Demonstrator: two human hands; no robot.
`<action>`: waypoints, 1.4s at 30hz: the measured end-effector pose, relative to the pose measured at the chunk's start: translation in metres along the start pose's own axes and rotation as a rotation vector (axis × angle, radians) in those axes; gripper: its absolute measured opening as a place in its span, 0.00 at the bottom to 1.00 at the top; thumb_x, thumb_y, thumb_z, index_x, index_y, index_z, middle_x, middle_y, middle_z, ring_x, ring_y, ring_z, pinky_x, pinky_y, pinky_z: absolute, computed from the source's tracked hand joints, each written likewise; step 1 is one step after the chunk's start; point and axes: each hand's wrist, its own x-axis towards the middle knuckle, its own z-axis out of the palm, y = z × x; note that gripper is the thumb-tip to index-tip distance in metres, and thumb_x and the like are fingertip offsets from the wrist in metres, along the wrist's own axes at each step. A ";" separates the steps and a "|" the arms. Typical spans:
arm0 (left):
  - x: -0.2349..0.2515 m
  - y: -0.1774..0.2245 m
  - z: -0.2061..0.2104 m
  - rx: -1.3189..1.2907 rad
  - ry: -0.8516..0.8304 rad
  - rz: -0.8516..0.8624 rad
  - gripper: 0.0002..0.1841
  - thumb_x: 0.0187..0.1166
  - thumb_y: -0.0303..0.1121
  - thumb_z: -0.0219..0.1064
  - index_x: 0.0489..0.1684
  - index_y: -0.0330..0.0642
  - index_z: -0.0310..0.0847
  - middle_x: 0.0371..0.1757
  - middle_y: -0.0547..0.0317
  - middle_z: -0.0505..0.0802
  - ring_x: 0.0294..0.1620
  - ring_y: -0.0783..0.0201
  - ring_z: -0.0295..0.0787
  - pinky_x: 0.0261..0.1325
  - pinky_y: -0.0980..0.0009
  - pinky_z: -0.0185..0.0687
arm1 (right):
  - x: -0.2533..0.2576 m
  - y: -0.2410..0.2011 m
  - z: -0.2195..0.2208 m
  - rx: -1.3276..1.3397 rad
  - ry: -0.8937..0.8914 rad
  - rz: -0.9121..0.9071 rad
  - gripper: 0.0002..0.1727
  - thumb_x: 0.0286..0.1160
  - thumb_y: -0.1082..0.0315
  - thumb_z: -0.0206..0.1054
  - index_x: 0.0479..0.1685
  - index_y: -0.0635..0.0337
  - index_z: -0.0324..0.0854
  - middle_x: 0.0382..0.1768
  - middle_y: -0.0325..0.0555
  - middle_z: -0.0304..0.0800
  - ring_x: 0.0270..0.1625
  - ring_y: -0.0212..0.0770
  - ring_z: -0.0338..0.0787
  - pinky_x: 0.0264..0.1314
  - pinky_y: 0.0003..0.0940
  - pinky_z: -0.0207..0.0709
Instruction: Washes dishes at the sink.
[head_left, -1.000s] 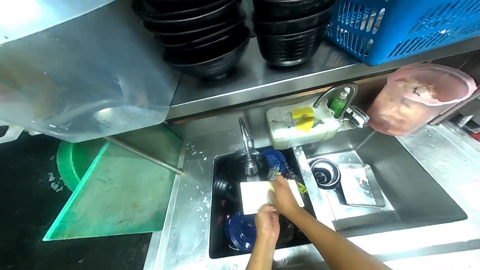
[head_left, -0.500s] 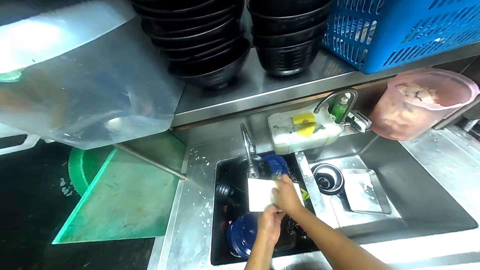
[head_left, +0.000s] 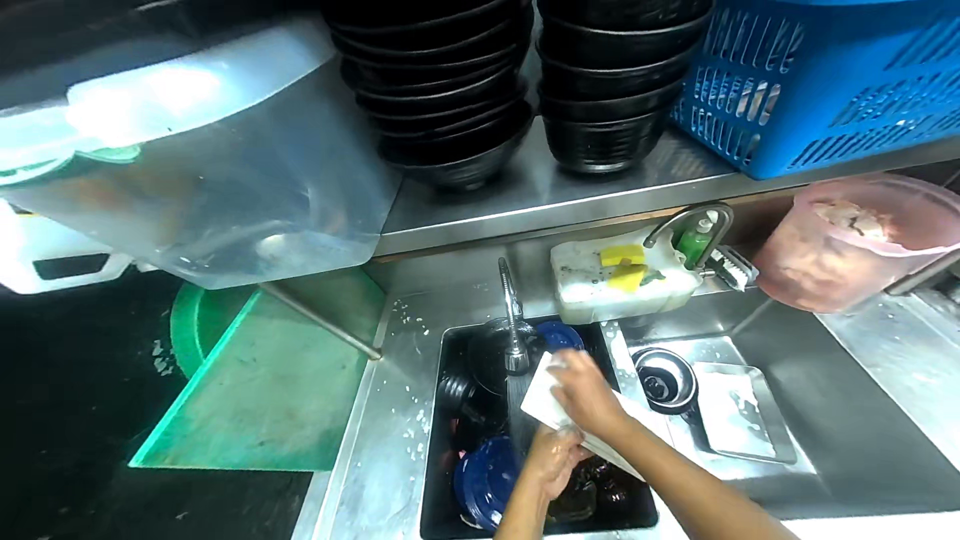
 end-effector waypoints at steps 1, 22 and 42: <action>0.002 0.000 0.002 0.002 -0.025 -0.004 0.21 0.75 0.14 0.59 0.68 0.31 0.67 0.52 0.40 0.92 0.50 0.46 0.94 0.54 0.48 0.92 | 0.003 0.005 0.001 -0.006 0.087 0.050 0.14 0.76 0.64 0.66 0.55 0.53 0.93 0.64 0.50 0.86 0.69 0.54 0.82 0.74 0.54 0.76; 0.002 0.024 -0.014 -0.248 0.151 -0.026 0.16 0.85 0.18 0.49 0.67 0.17 0.66 0.59 0.23 0.87 0.55 0.34 0.92 0.61 0.41 0.90 | -0.088 0.088 -0.034 0.163 0.227 0.494 0.18 0.76 0.63 0.67 0.61 0.63 0.87 0.67 0.60 0.82 0.72 0.54 0.81 0.75 0.51 0.77; 0.010 0.031 0.141 0.080 0.121 0.062 0.19 0.96 0.34 0.41 0.68 0.30 0.72 0.48 0.49 0.89 0.46 0.65 0.88 0.53 0.67 0.86 | -0.068 -0.023 -0.075 0.334 0.574 0.077 0.25 0.91 0.55 0.48 0.57 0.53 0.93 0.67 0.39 0.90 0.75 0.42 0.80 0.81 0.52 0.64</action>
